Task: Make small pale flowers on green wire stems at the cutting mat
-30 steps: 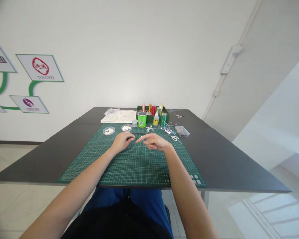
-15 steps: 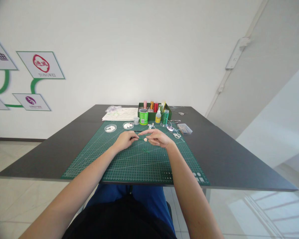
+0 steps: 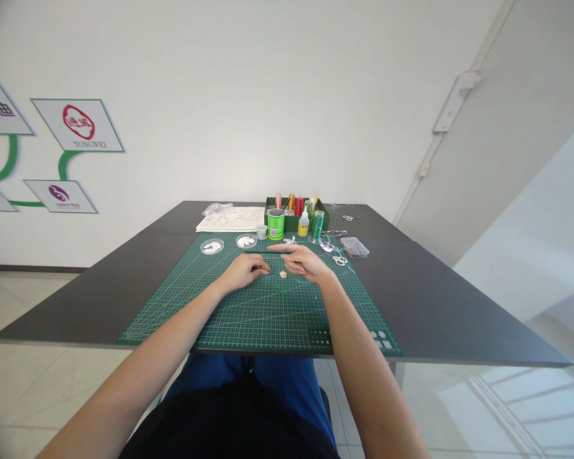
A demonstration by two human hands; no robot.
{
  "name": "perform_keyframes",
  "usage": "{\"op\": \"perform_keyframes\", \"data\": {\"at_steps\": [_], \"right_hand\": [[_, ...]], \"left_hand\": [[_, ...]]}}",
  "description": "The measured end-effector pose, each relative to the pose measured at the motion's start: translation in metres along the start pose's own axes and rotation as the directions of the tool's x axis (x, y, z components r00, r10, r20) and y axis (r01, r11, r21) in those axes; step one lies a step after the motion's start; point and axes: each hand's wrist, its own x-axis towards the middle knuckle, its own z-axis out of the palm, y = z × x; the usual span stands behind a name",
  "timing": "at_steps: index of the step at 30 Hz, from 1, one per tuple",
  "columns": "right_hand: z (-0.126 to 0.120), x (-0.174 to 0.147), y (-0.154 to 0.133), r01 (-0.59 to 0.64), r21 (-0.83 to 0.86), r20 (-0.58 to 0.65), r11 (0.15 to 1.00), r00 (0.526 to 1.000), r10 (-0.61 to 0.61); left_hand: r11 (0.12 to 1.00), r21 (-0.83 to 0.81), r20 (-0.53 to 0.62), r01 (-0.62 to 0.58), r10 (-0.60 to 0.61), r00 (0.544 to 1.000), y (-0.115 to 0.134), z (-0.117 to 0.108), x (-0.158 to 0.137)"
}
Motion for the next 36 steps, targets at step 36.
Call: {"op": "perform_keyframes", "data": {"at_steps": [36], "right_hand": [[-0.013,0.013,0.021,-0.075,-0.16,-0.237,0.984,0.971,0.036]], "left_hand": [[0.986,-0.163,-0.094,-0.036,0.021,0.995,0.006,-0.002,0.002]]}}
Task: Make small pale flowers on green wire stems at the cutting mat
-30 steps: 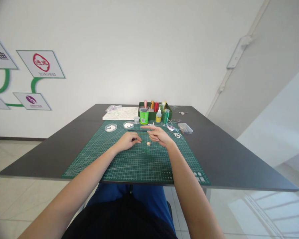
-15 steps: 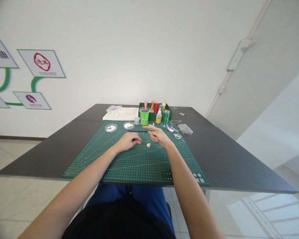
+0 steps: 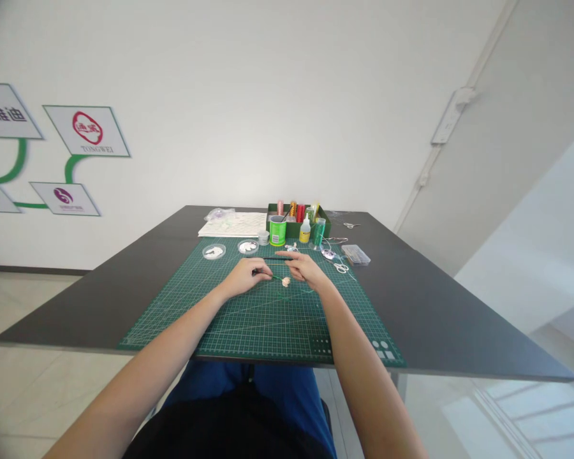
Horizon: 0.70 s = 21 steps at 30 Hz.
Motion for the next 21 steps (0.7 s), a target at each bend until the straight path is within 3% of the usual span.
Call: {"op": "perform_keyframes", "data": {"at_steps": [10,21], "right_hand": [[0.001,-0.001,-0.0016,-0.056,-0.042,-0.024,0.998,0.998,0.056],[-0.0002,-0.0004,0.0005,-0.063,-0.059,-0.017,0.996,0.998,0.062]], "left_hand": [[0.993,-0.114,-0.096,0.005,-0.016,0.995,0.0018,-0.0005,0.0007],[1.0,-0.021,-0.178,0.004,-0.008,0.984,0.0022,-0.0032,0.001]]}}
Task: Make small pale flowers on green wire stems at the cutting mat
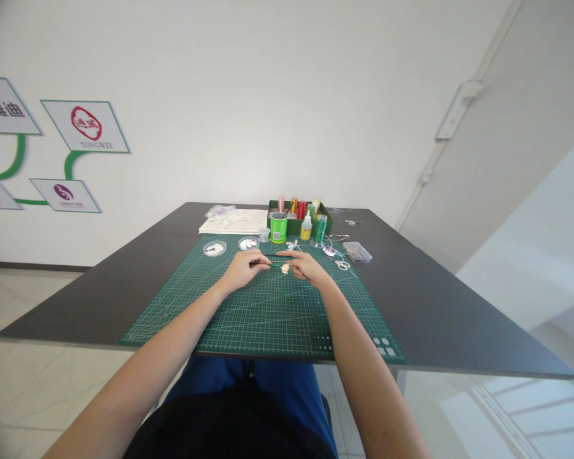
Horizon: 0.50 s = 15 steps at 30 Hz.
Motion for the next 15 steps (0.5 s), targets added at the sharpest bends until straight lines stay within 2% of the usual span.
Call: {"op": "perform_keyframes", "data": {"at_steps": [4,10,15], "right_hand": [[-0.0006,0.001,0.0018,0.005,0.007,-0.002,1.0,1.0,-0.005],[-0.0002,-0.0002,-0.0004,0.011,0.002,0.002,1.0,1.0,-0.011],[-0.0001,-0.0008,-0.0012,0.01,-0.012,-0.003,1.0,1.0,-0.01]], "left_hand": [[0.998,-0.063,-0.024,0.026,-0.027,0.999,-0.0019,0.0007,-0.0001],[0.996,0.071,0.022,-0.055,0.053,0.998,-0.0044,-0.0008,-0.0002],[0.996,0.071,0.036,-0.052,0.05,0.998,-0.0056,-0.0008,-0.0005]]}}
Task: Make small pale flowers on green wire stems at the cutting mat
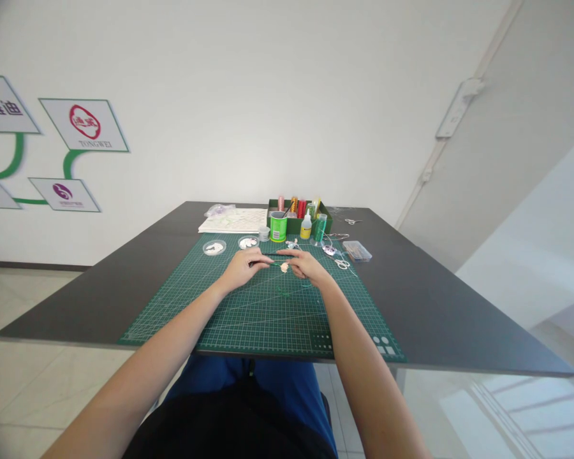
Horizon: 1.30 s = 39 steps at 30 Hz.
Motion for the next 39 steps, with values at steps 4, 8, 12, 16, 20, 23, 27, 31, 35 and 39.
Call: {"op": "perform_keyframes", "data": {"at_steps": [4,8,12,16,20,23,27,31,35,39], "right_hand": [[0.0,0.001,0.001,-0.007,-0.011,0.002,1.0,1.0,0.007],[-0.001,0.001,0.0,-0.012,0.001,0.0,1.0,1.0,0.012],[-0.002,-0.001,-0.003,-0.002,0.059,0.003,0.998,1.0,0.001],[-0.003,-0.003,-0.006,0.026,0.176,-0.004,0.984,1.0,-0.026],[-0.005,-0.002,-0.007,0.061,0.264,-0.042,0.963,0.998,-0.052],[-0.008,0.0,-0.006,0.078,0.294,-0.078,0.952,0.995,-0.057],[-0.012,0.003,-0.003,0.103,0.309,-0.143,0.946,0.988,-0.061],[-0.015,0.004,-0.002,0.11,0.311,-0.185,0.944,0.981,-0.054],[-0.018,0.005,0.0,0.121,0.315,-0.214,0.941,0.975,-0.053],[-0.022,0.006,0.002,0.129,0.301,-0.252,0.945,0.966,-0.051]], "left_hand": [[1.0,-0.02,0.0,0.008,-0.008,1.0,0.001,-0.001,0.0],[0.996,-0.091,-0.007,0.028,-0.028,1.0,0.002,-0.001,0.0],[0.987,-0.155,-0.014,0.044,-0.047,0.999,-0.002,-0.001,0.002],[0.981,-0.187,-0.019,0.055,-0.059,0.998,-0.005,-0.002,0.003],[0.984,-0.169,-0.038,0.061,-0.068,0.997,-0.007,-0.005,0.003],[0.982,-0.179,-0.061,0.063,-0.075,0.995,-0.009,-0.006,0.003],[0.962,-0.254,-0.086,0.103,-0.129,0.988,-0.015,-0.007,0.003],[0.897,-0.403,-0.096,0.18,-0.237,0.967,-0.023,-0.006,0.004],[0.818,-0.533,-0.117,0.217,-0.325,0.939,-0.029,-0.005,0.005],[0.737,-0.627,-0.134,0.254,-0.423,0.896,-0.029,-0.005,0.006]]}}
